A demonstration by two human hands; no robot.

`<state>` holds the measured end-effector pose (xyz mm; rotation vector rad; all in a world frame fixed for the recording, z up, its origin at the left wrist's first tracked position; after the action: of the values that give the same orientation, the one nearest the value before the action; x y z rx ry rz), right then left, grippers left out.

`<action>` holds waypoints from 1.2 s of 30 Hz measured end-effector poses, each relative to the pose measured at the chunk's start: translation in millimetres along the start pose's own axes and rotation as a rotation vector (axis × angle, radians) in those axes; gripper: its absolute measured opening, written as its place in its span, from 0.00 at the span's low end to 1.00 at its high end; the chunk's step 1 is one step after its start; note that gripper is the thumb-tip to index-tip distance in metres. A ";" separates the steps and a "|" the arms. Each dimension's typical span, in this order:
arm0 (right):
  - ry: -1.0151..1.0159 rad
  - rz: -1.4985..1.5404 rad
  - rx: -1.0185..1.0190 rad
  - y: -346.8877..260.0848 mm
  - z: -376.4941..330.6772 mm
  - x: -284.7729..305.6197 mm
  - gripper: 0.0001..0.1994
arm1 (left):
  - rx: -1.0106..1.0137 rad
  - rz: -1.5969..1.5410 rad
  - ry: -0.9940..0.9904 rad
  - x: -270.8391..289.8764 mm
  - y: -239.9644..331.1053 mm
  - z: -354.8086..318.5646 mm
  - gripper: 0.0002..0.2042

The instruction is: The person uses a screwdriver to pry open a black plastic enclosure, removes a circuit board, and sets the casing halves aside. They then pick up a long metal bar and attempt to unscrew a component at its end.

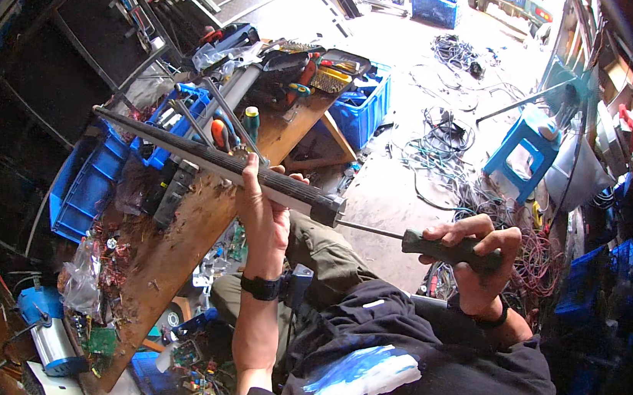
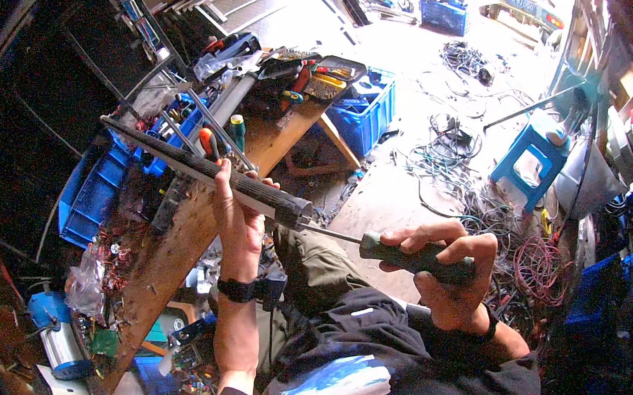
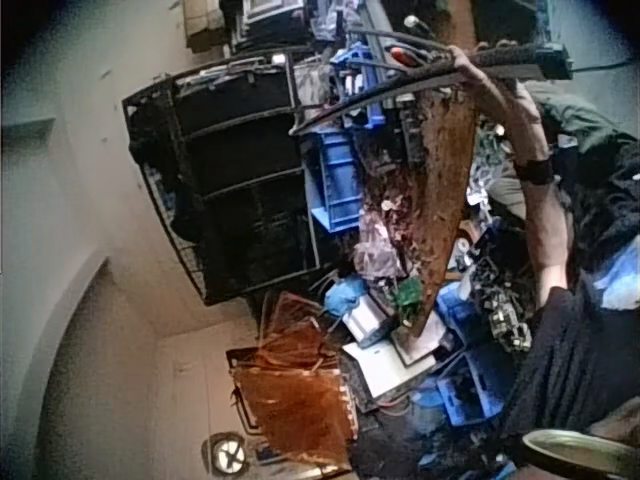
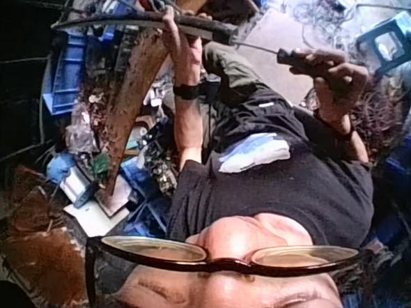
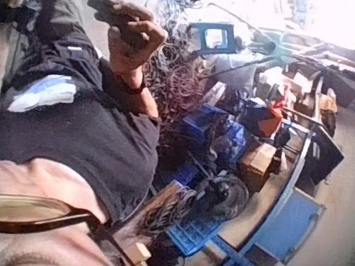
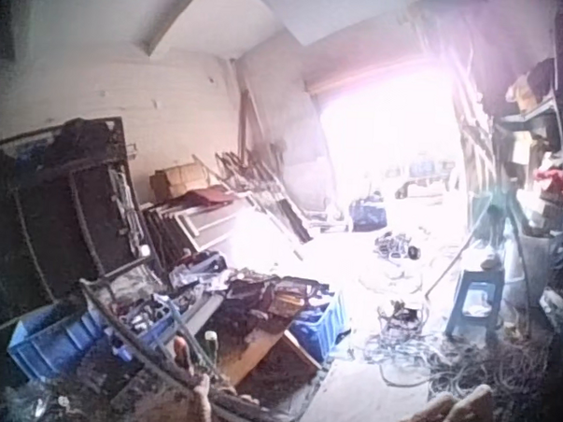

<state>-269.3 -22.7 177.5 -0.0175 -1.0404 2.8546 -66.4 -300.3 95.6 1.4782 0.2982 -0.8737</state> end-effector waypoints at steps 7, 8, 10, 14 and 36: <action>0.129 -0.046 -0.035 -3.8 -6.0 1.1 0.18 | 0.029 -0.016 -0.020 1.3 -2.7 2.6 0.22; 0.149 -0.051 -0.042 -3.7 -6.9 0.9 0.18 | 0.041 -0.018 -0.009 3.0 -4.1 2.5 0.22; 0.196 -0.024 -0.056 -1.6 -8.3 1.8 0.18 | 0.050 -0.036 -0.028 1.9 -5.6 3.9 0.22; 0.298 0.072 -0.091 4.4 -11.9 2.5 0.15 | 0.071 -0.049 -0.062 0.5 -7.7 5.6 0.22; 0.390 -0.437 -0.517 -3.4 -43.1 4.0 0.14 | 0.124 -0.148 -0.432 -12.9 -19.0 -3.1 0.16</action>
<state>-271.0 8.0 146.8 -0.3265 -1.4359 2.0308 -86.7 -290.6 89.9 1.3502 0.0315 -1.3218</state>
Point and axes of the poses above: each hand's wrist, its own z-axis towards the middle knuckle, its own x-axis out of the back of the hand, y = z × x, the point moved 10 cm from there along z, towards the middle knuckle, and after that the axes turned 11 degrees about -y, right-handed, at the moved point
